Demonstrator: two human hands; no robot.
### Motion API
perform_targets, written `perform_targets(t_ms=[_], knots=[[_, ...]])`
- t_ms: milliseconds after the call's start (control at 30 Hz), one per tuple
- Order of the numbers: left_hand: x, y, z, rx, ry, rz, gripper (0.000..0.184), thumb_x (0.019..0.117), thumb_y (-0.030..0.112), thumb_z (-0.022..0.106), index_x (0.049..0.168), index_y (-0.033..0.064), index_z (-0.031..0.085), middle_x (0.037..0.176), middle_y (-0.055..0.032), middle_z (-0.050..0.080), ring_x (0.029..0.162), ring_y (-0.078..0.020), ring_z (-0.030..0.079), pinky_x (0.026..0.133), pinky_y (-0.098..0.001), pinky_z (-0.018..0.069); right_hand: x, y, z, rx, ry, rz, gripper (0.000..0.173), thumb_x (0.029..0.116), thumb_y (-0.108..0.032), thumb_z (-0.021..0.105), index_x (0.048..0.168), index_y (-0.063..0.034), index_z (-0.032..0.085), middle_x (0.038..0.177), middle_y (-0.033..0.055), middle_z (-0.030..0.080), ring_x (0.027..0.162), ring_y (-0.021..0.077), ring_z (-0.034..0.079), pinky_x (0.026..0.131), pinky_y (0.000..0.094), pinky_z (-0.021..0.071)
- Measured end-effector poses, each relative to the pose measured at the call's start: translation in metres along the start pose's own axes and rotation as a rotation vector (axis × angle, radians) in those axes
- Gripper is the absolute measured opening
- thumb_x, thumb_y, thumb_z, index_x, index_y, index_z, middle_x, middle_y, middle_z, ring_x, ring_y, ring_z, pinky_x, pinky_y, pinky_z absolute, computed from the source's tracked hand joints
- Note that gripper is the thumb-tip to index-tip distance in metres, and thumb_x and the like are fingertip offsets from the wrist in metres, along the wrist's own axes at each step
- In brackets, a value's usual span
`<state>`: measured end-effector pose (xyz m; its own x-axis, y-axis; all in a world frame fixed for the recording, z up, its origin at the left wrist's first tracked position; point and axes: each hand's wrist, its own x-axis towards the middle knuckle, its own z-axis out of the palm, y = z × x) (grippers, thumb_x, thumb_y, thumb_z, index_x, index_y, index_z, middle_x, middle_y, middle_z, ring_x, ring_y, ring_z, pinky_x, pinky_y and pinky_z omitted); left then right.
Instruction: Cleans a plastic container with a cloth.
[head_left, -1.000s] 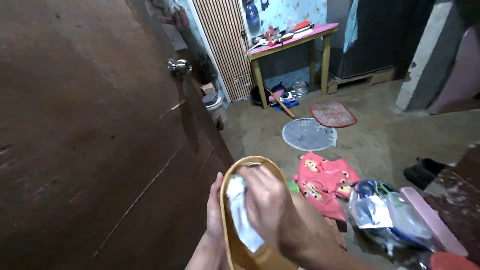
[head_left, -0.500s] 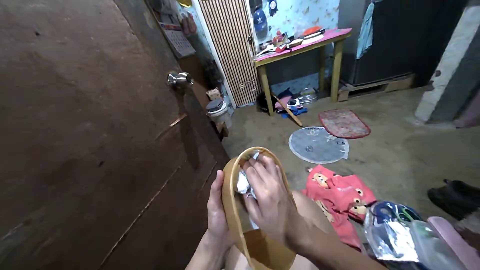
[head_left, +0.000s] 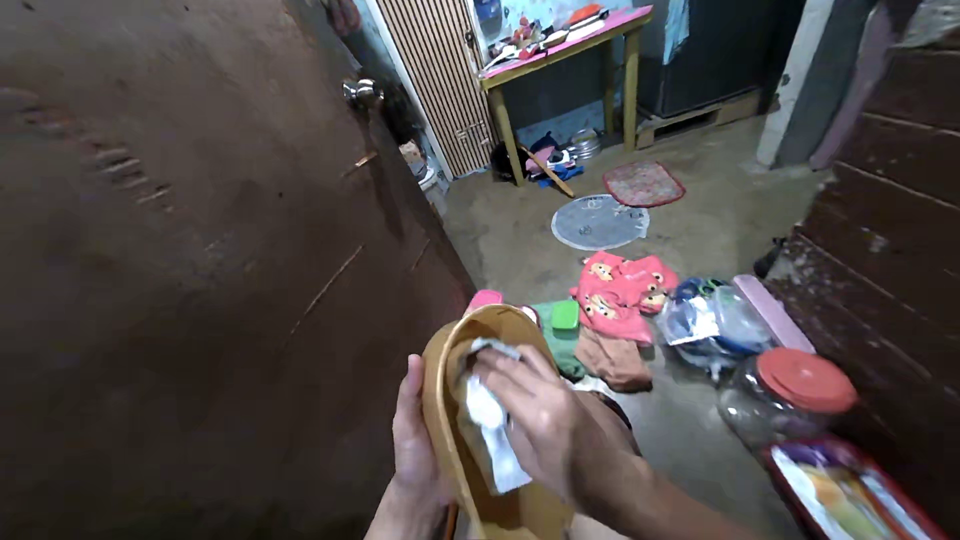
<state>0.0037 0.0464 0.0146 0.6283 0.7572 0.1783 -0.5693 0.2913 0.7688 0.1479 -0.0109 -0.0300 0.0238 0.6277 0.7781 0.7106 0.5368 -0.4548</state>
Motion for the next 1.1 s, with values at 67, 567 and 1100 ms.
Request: perform_targets(t_ms=[67,567,1100], knots=[[-0.040,-0.009,0.002,-0.031,-0.093,-0.027,0.049,0.0940,0.053,0.063,0.118,0.0119,0.074,0.110,-0.0095,0.075,0.104,-0.0174,0.073,0.092,-0.0377,0.0596,-0.014,-0.029,-0.005,-0.100,0.005,0.112,0.038,0.0881,-0.003,0.059,0.125,-0.0034,0.068,0.133,0.0086,0.065,0.115,0.0249,0.062,0.093,0.0365,0.0555],[-0.204,-0.018,0.046,-0.309,-0.101,-0.212,0.041,0.0957,0.048,0.063,0.117,0.0142,0.074,0.105,-0.0031,0.076,0.098,-0.0099,0.073,0.086,-0.0297,0.0607,-0.104,-0.189,-0.048,-0.117,-0.273,0.154,0.041,0.0859,-0.014,0.066,0.127,-0.0137,0.067,0.139,0.0073,0.061,0.132,0.0311,0.054,0.090,0.0519,0.0532],[-0.034,0.006,0.002,0.363,-0.077,0.090,0.075,0.0890,0.053,0.070,0.155,0.0273,0.046,0.130,-0.0044,0.068,0.111,-0.0131,0.069,0.093,-0.0344,0.0588,-0.004,-0.047,-0.041,0.187,-0.891,0.476,0.033,0.0971,-0.027,0.058,0.106,0.0041,0.063,0.099,0.0228,0.065,0.099,0.0383,0.065,0.081,0.0570,0.0513]])
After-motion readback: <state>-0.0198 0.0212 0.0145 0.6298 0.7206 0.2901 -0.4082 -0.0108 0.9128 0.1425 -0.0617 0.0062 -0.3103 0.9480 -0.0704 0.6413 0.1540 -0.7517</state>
